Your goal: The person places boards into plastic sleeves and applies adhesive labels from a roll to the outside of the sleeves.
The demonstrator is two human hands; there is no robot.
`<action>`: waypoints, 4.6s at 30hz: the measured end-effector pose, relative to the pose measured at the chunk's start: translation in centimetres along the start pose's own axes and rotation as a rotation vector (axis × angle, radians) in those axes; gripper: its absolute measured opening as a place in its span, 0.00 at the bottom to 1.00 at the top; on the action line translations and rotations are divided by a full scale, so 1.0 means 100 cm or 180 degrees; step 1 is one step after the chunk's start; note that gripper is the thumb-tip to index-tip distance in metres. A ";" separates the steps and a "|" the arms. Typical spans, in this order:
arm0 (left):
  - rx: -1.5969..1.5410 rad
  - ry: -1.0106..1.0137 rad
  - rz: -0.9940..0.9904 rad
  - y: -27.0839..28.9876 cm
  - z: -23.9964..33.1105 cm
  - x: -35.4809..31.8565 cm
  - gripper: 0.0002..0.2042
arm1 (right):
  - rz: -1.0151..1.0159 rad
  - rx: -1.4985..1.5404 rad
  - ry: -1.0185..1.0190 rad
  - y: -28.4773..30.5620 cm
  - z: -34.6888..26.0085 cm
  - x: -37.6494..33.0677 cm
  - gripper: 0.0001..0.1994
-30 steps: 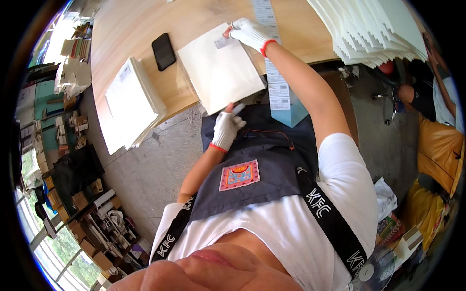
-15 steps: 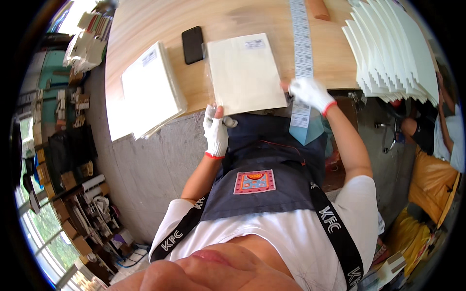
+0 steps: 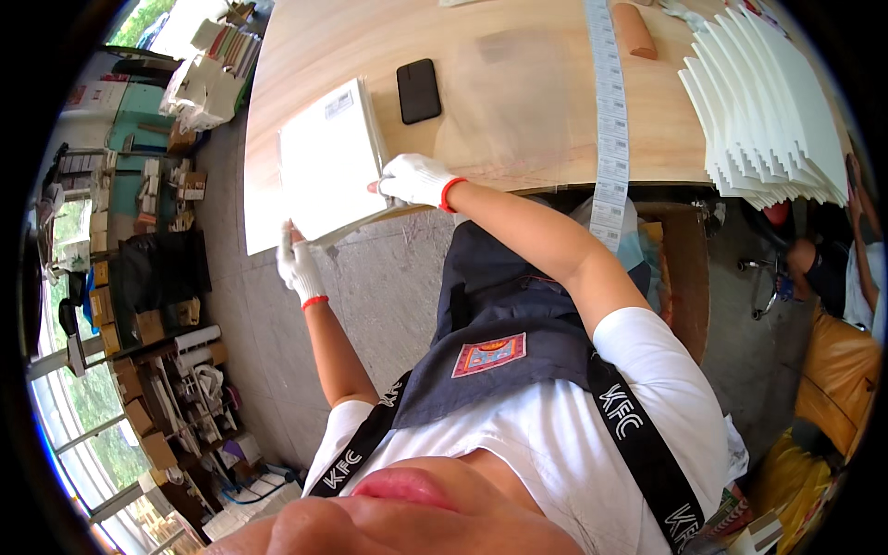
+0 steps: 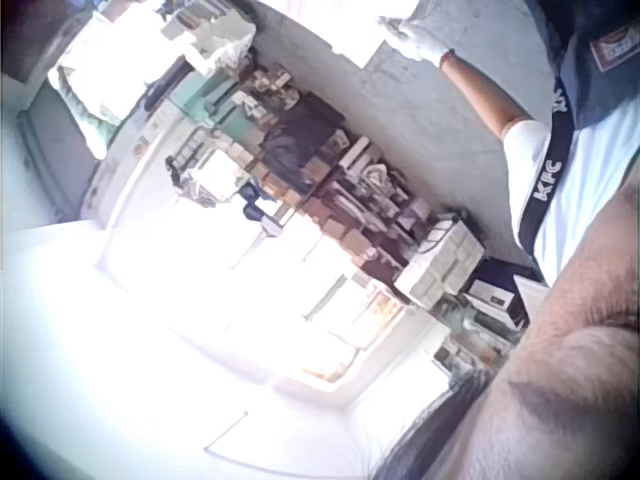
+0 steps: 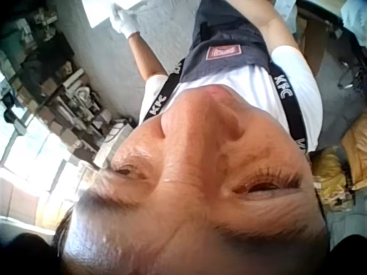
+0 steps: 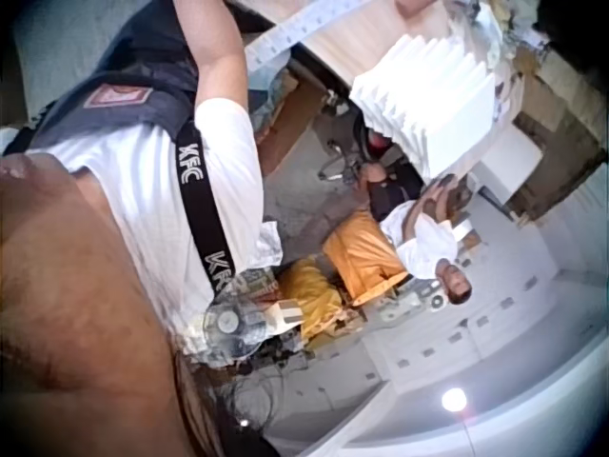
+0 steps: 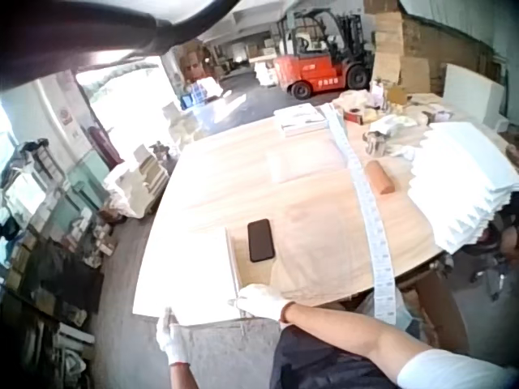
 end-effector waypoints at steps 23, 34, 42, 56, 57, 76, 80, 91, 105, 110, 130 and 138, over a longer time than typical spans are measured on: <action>0.1782 -0.3625 -0.2596 -0.223 0.084 -0.142 0.23 | 0.3479 0.2912 0.0623 0.338 0.066 -0.447 0.14; 0.2200 -0.2501 -0.2808 -0.258 0.127 -0.134 0.16 | 0.3540 0.3161 0.0915 0.395 0.052 -0.453 0.08; 0.2999 -0.2185 -0.2598 -0.278 0.138 -0.130 0.14 | 0.3621 0.2369 0.0603 0.286 0.069 -0.411 0.13; 0.2582 -0.2392 -0.2646 -0.279 0.125 -0.121 0.11 | 0.2171 0.3536 -0.0537 0.159 0.161 -0.330 0.15; 0.2515 -0.2369 -0.2653 -0.278 0.129 -0.122 0.11 | 0.2214 0.3566 -0.0419 0.159 0.165 -0.329 0.16; 0.3100 -0.2402 -0.2415 -0.282 0.131 -0.128 0.13 | 0.1832 0.3367 -0.0265 0.178 0.193 -0.316 0.23; 0.2872 -0.2293 -0.2321 -0.275 0.118 -0.116 0.08 | 0.2669 0.3814 -0.0283 0.171 0.164 -0.286 0.18; 0.0916 -0.1638 -0.2287 -0.263 0.114 -0.098 0.08 | 0.2617 0.4005 -0.0290 0.149 0.211 -0.311 0.21; 0.3017 -0.2280 -0.2926 -0.286 0.134 -0.103 0.12 | 0.2320 0.3403 -0.0215 0.138 0.180 -0.342 0.22; 0.1817 -0.1879 -0.2756 -0.269 0.114 -0.101 0.14 | 0.2202 0.3304 -0.0274 0.128 0.171 -0.306 0.22; 0.2581 -0.2700 -0.2950 -0.262 0.124 -0.093 0.13 | 0.2598 0.3163 0.0136 0.171 0.155 -0.396 0.27; 0.2629 -0.1947 -0.3481 -0.264 0.149 -0.087 0.11 | 0.1936 0.3431 -0.0224 0.125 0.149 -0.334 0.26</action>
Point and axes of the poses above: each hand's wrist, its own x-axis towards the middle knuckle, its own y-axis out of the back of the hand, z = x × y, the point moved 1 cm from there along x, towards the middle knuckle, and after that the axes turned 4 degrees about y, right-handed, at the moved point
